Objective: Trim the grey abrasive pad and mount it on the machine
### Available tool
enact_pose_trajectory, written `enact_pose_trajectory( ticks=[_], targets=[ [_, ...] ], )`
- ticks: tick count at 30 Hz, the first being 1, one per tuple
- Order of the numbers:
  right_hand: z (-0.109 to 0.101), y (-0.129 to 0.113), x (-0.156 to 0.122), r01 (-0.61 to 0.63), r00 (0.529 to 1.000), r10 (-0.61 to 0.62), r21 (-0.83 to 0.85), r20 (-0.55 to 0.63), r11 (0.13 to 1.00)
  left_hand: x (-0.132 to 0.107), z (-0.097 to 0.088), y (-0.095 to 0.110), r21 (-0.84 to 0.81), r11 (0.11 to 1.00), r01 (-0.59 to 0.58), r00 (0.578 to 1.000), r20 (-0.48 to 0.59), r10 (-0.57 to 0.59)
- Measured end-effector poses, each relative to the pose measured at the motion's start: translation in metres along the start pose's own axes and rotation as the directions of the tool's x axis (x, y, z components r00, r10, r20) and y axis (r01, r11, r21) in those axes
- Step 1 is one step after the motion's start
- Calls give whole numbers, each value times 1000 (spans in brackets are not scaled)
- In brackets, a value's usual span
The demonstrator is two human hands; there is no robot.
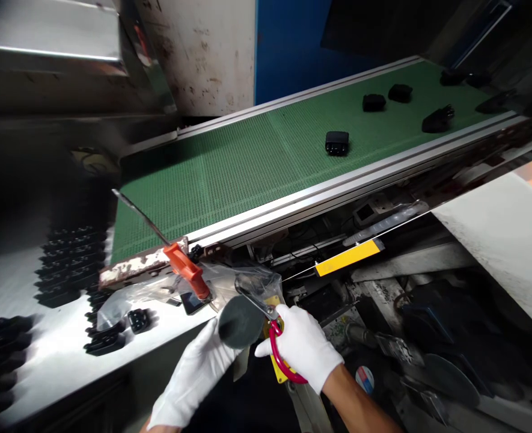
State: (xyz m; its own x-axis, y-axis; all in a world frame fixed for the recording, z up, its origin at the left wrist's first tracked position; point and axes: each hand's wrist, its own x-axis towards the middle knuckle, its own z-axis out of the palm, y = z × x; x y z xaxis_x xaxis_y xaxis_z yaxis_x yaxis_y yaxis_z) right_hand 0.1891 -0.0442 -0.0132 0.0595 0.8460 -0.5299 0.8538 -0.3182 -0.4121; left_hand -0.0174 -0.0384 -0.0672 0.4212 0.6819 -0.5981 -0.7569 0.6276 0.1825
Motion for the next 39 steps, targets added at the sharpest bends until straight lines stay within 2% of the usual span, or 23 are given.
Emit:
enact_pose_trajectory(
  ticks=[2,3,5,8,11,18,22,29,34,39],
  targets=[
    [2,-1,1,-5,1000,5,0,-15,1000,-3,1,-9,-13,1000,-15,998,62,16],
    [3,-2,2,-3,1000,3,-1,-20,1000,-3,2,-14,11,999,-36,998,61,36],
    [7,-2,2,3,1000,-3,-6,-21,1000,1,7,-22,62,995,-78,996,-33,81],
    [9,-2,2,7,1000,-6,-12,7,1000,10,13,-25,82,992,-99,972,-206,114],
    [9,-4,1,9,1000,-8,-43,27,999,14,12,-21,125,990,-65,961,-259,95],
    [5,-14,3,19,1000,-24,-194,-20,981,8,8,-18,151,988,3,977,-211,29],
    [4,-12,3,18,1000,-19,-157,0,987,9,9,-15,160,987,22,987,-162,5],
    [-2,-5,1,39,995,-30,-86,96,996,7,5,-6,244,968,56,985,-170,-14],
    [-5,-9,-1,91,995,-81,-154,64,984,7,-3,-1,291,954,74,990,-133,-37],
    [-5,-11,2,99,994,-91,-146,64,984,6,-3,0,317,944,95,993,-97,-68]
  ],
)
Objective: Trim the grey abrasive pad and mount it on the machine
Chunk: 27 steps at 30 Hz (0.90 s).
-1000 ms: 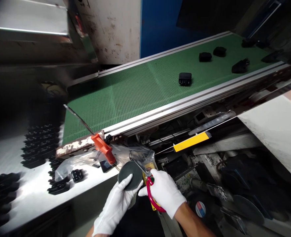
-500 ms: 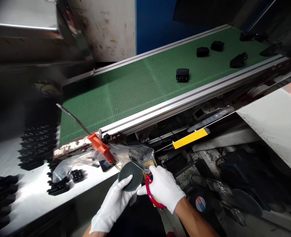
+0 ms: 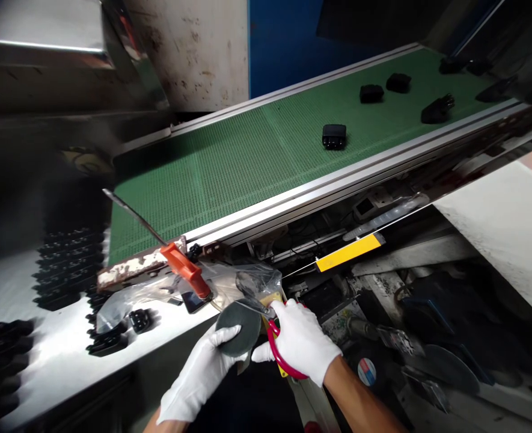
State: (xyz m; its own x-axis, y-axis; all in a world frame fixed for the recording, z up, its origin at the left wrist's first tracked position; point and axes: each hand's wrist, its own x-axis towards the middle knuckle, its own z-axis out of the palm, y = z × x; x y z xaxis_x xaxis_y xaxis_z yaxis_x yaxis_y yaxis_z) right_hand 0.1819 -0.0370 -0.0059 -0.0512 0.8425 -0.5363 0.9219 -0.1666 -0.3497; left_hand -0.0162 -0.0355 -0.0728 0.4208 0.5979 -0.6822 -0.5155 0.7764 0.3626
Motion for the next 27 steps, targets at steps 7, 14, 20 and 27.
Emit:
enact_pose_trajectory(
  ticks=[7,14,20,27],
  targets=[
    [4,10,1,-39,998,36,62,53,997,0,3,4,-18,1000,9,1000,-15,-9],
    [-5,3,2,3,1000,-5,-49,-25,999,-1,8,8,24,1000,17,1000,16,-17],
    [-3,-2,9,10,997,-19,-141,-68,990,-1,13,12,72,997,29,999,15,-31],
    [0,6,8,16,999,-19,-87,-35,996,-1,8,17,80,996,31,999,41,-35]
  ],
)
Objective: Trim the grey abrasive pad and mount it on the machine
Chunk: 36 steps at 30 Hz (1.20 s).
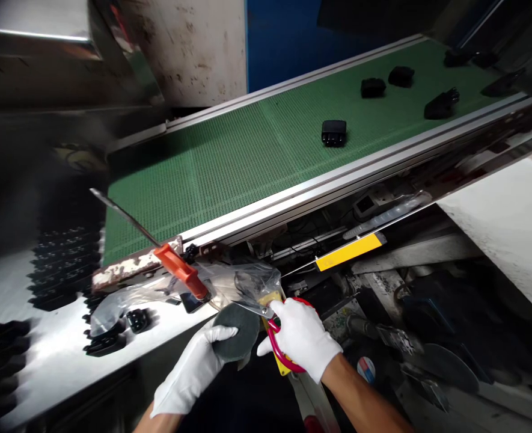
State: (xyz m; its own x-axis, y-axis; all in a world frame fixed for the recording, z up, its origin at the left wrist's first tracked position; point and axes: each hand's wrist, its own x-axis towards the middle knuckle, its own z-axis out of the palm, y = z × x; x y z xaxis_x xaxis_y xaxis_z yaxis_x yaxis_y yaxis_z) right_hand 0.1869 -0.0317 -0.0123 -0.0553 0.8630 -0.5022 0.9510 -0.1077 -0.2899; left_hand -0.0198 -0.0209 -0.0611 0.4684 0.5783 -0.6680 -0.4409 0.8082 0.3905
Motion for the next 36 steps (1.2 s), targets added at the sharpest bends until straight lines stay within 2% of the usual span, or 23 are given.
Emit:
enact_pose_trajectory(
  ticks=[5,10,22,26,29,32,34,36],
  targets=[
    [2,5,-1,-3,999,2,15,34,1000,3,0,0,-1,1000,21,999,-25,-21],
    [-5,1,-2,38,999,-39,-17,-14,999,3,3,4,14,1000,-4,999,-39,5],
    [-4,4,-2,-9,999,6,97,37,995,5,-8,13,47,999,-12,999,34,11],
    [-4,3,-1,-44,999,41,142,28,989,-5,-10,9,-92,996,-23,999,43,27],
    [-1,2,-1,-66,998,63,174,23,982,-12,-8,-2,-183,980,-81,996,6,84],
    [3,0,-1,-75,997,68,195,42,978,-10,0,-14,-149,978,-148,987,-90,135],
    [4,-1,-2,-82,996,74,183,48,980,-6,6,-17,-156,975,-161,979,-151,137],
    [2,-3,-2,-87,996,84,148,26,985,-3,10,-15,-167,975,-149,978,-169,121]
  ],
)
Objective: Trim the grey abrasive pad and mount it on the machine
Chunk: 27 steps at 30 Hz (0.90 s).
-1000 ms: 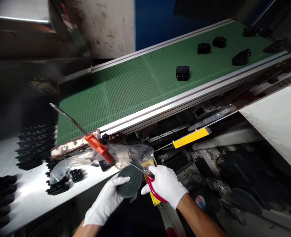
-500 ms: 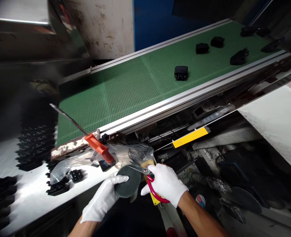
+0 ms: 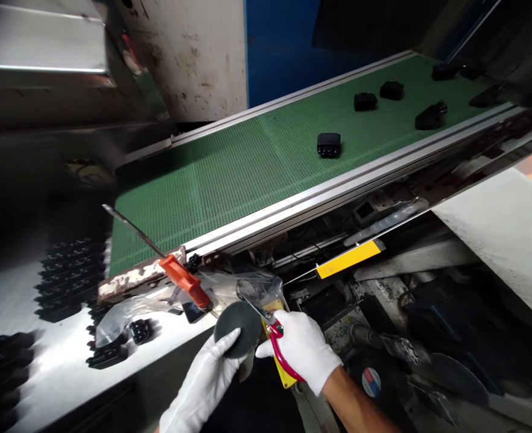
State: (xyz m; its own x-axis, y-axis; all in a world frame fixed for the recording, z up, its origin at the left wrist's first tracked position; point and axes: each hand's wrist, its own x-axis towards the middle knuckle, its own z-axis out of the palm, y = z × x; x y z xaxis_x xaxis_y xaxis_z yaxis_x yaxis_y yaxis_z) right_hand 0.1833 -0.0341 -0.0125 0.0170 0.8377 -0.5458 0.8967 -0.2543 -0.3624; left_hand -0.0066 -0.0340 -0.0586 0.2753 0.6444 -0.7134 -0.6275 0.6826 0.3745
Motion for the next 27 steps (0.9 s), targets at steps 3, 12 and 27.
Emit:
enact_pose_trajectory(
  ticks=[3,12,27],
  targets=[
    [-4,-3,1,15,999,-18,-66,-48,998,0,3,5,-2,1000,16,1000,5,-16],
    [-3,-2,3,78,995,-82,-81,-49,994,-2,-2,10,36,997,68,991,109,-72],
    [-7,-2,5,118,987,-133,-163,-88,979,-1,-1,20,106,990,88,979,172,-105]
  ],
)
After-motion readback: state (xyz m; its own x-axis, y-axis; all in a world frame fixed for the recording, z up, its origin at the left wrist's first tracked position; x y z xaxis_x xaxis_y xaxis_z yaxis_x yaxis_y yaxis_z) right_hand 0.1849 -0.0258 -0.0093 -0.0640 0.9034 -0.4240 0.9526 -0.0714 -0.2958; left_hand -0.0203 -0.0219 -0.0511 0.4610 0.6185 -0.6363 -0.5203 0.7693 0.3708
